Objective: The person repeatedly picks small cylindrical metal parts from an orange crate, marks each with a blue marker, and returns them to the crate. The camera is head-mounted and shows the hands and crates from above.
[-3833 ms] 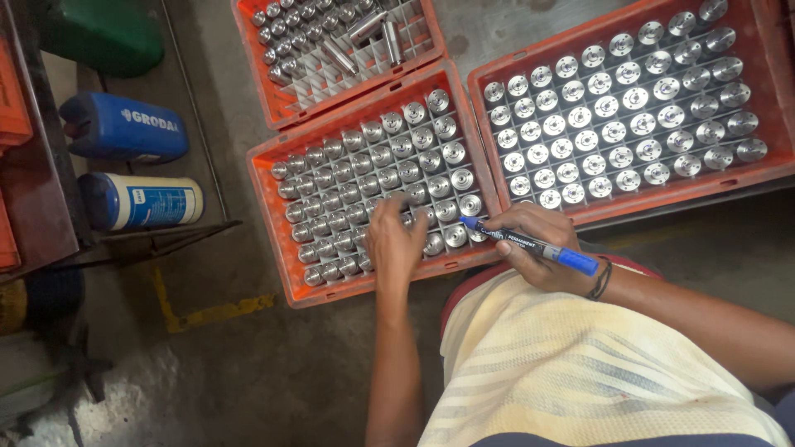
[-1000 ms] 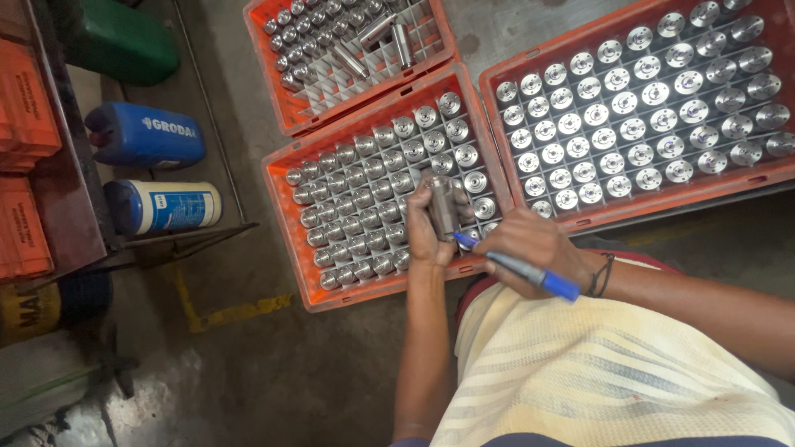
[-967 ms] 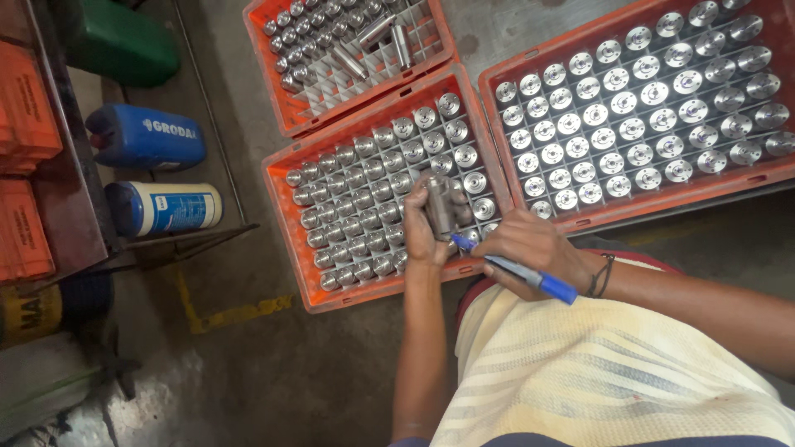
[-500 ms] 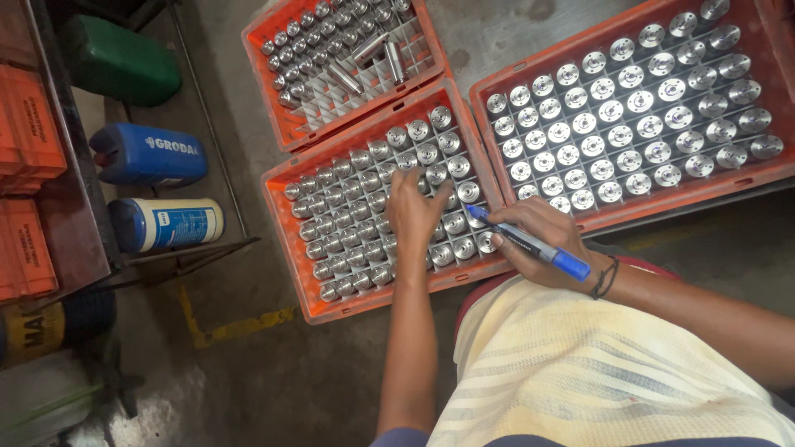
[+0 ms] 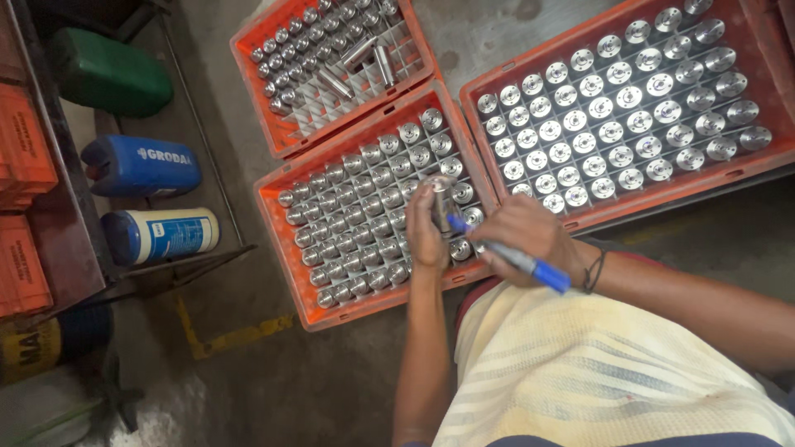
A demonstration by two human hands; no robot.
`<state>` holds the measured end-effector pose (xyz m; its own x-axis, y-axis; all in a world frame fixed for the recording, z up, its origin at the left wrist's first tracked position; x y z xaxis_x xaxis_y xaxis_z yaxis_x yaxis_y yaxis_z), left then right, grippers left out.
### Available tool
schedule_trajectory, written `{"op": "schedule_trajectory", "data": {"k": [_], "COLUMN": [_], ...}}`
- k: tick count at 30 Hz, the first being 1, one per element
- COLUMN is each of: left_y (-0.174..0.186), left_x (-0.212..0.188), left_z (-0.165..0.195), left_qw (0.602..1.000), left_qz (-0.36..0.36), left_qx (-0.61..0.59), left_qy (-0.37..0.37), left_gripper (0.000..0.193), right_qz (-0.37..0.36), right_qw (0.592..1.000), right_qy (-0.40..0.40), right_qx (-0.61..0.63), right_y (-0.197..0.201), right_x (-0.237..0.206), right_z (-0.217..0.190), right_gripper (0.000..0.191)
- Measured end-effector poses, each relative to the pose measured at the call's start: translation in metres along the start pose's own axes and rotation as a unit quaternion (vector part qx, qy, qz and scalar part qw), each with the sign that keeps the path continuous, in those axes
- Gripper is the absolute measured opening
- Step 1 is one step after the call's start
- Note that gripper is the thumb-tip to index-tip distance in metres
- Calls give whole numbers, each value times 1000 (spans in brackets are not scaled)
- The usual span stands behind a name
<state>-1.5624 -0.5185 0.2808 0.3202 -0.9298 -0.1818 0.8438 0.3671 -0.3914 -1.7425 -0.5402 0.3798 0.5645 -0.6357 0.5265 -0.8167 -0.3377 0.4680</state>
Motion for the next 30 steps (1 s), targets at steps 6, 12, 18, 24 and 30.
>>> {"op": "schedule_trajectory", "data": {"k": [6,12,18,24,30], "left_y": [8,11,5,0,-15], "left_x": [-8,-4,1,17,23], "left_z": [-20,-24,-14,43,33], "left_qw": [995,999,990,767,763], "left_qz": [84,37,27,10,5], "left_qx": [-29,-20,-127,625,635], "left_qy": [50,13,48,-145,-120], "left_gripper": [40,28,35,53,58], "right_qz": [-33,-42,-50,-2,-1], "right_qw": [999,998,995,992,990], "right_qy": [1,-33,-67,-112,-131], "right_qx": [36,38,57,57,50], "right_y": [-7,-9,-10,2,8], "right_x": [-8,-15,-19,-23,-24], "right_z": [5,10,12,20,19], "right_gripper": [19,18,22,21,21]}}
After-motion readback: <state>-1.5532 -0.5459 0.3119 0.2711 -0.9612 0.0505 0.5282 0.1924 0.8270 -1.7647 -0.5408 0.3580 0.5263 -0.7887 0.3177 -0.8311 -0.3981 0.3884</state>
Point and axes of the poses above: each hand's wrist, its own x-axis towards the middle knuckle, its own y-axis out of the back of the hand, z = x × y, the point moved 4 cm from there along x, towards the middle knuckle, and after that the axes turned 6 degrees about -y, right-handed, at the moved point
